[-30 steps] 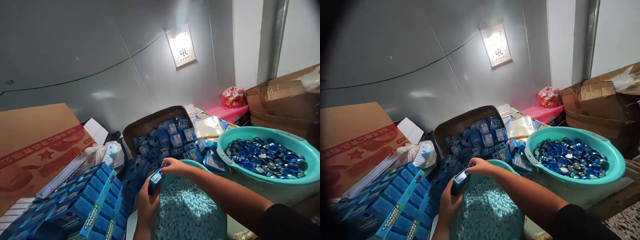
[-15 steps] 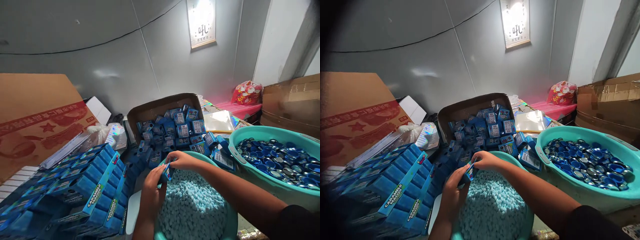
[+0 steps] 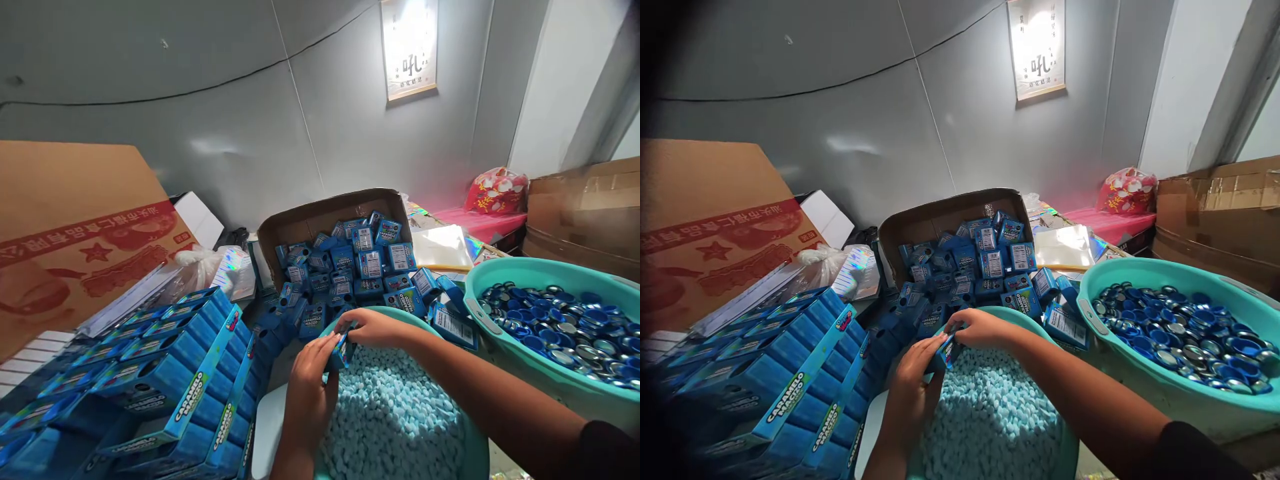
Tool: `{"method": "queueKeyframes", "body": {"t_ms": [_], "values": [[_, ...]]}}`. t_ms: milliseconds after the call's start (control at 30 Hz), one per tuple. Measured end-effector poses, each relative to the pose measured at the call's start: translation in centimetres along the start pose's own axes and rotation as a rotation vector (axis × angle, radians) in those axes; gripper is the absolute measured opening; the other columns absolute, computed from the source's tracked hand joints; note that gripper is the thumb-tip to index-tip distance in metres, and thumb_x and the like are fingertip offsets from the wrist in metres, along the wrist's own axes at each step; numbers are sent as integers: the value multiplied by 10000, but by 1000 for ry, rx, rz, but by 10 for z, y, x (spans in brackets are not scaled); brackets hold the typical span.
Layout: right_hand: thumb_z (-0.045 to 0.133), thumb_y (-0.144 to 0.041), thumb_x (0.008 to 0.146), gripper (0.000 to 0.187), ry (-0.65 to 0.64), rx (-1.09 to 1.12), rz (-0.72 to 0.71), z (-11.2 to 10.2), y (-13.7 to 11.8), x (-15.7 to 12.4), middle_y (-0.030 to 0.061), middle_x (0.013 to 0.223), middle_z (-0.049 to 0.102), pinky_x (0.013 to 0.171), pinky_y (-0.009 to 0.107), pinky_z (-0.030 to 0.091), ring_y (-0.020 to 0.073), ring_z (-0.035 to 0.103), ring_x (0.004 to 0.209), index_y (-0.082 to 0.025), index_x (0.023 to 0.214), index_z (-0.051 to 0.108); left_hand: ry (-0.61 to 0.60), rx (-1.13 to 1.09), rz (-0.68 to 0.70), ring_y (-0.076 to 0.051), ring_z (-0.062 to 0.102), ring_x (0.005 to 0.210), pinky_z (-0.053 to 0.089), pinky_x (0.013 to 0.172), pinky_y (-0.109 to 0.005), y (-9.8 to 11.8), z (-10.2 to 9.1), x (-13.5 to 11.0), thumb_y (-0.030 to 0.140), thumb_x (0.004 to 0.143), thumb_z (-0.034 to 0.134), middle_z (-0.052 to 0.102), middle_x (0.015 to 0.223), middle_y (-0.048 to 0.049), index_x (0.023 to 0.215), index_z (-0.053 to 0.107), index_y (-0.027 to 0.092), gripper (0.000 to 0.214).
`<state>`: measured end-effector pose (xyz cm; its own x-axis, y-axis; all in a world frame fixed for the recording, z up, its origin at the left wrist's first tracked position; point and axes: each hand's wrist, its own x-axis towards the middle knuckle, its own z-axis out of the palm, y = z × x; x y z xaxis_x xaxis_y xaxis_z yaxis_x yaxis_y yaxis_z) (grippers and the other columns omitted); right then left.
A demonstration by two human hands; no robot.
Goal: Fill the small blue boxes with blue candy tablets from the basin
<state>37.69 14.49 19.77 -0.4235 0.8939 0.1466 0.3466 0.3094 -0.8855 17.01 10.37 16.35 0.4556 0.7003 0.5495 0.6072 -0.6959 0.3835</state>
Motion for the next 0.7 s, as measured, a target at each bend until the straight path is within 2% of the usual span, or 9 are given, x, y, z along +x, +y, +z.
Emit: {"method": "queueKeyframes", "body": {"t_ms": [133, 200, 300, 400, 500, 600, 700], "values": [[603, -167, 773, 257, -5, 128, 28, 0, 4, 3, 22, 923, 699, 721, 270, 503, 164, 644, 802, -170, 1003, 717, 72, -147, -215, -217, 571, 1214, 421, 1057, -369, 6, -2, 0, 340, 919, 563, 643, 1285, -40, 1288, 559, 304, 372], [595, -290, 843, 224, -14, 205, 52, -1, 5, 5, 14, 849, 672, 665, 263, 513, 148, 640, 725, -160, 1000, 689, 98, -282, -383, -233, 599, 1151, 438, 1022, -380, 6, -1, 0, 428, 873, 627, 659, 1227, -62, 1241, 567, 270, 405], [517, -451, 916, 319, -7, 293, 78, -2, 4, 7, -4, 745, 602, 630, 265, 532, 133, 630, 650, -152, 878, 621, 122, -503, -556, -240, 636, 1043, 472, 958, -392, -2, 4, 1, 467, 784, 711, 672, 1142, -82, 1218, 522, 224, 532], [489, -547, 925, 417, -4, 320, 80, -2, 1, 6, -3, 734, 577, 614, 254, 531, 128, 630, 638, -162, 779, 556, 106, -671, -584, -238, 650, 1054, 479, 973, -397, -14, 10, 1, 453, 761, 722, 685, 1138, -93, 1203, 498, 205, 553], [449, -606, 935, 482, -14, 297, 85, 1, -2, 5, 16, 789, 600, 616, 246, 525, 124, 629, 650, -155, 832, 586, 130, -783, -596, -241, 652, 1079, 465, 1016, -403, -19, 11, -2, 464, 729, 755, 703, 1132, -95, 1174, 516, 196, 572], [309, -562, 994, 528, -14, 235, 106, 5, -2, 4, 55, 872, 622, 623, 264, 535, 131, 632, 666, -139, 927, 617, 195, -914, -621, -259, 651, 1120, 475, 1026, -427, -15, 7, -6, 514, 740, 740, 700, 1187, -112, 1232, 492, 200, 634], [261, -525, 1010, 546, -5, 116, 100, 7, 2, 5, 79, 883, 649, 627, 295, 537, 160, 629, 692, -135, 938, 636, 203, -1046, -672, -277, 657, 1125, 492, 1009, -411, -10, 2, -8, 452, 667, 828, 708, 1191, -122, 1197, 559, 184, 652]]}}
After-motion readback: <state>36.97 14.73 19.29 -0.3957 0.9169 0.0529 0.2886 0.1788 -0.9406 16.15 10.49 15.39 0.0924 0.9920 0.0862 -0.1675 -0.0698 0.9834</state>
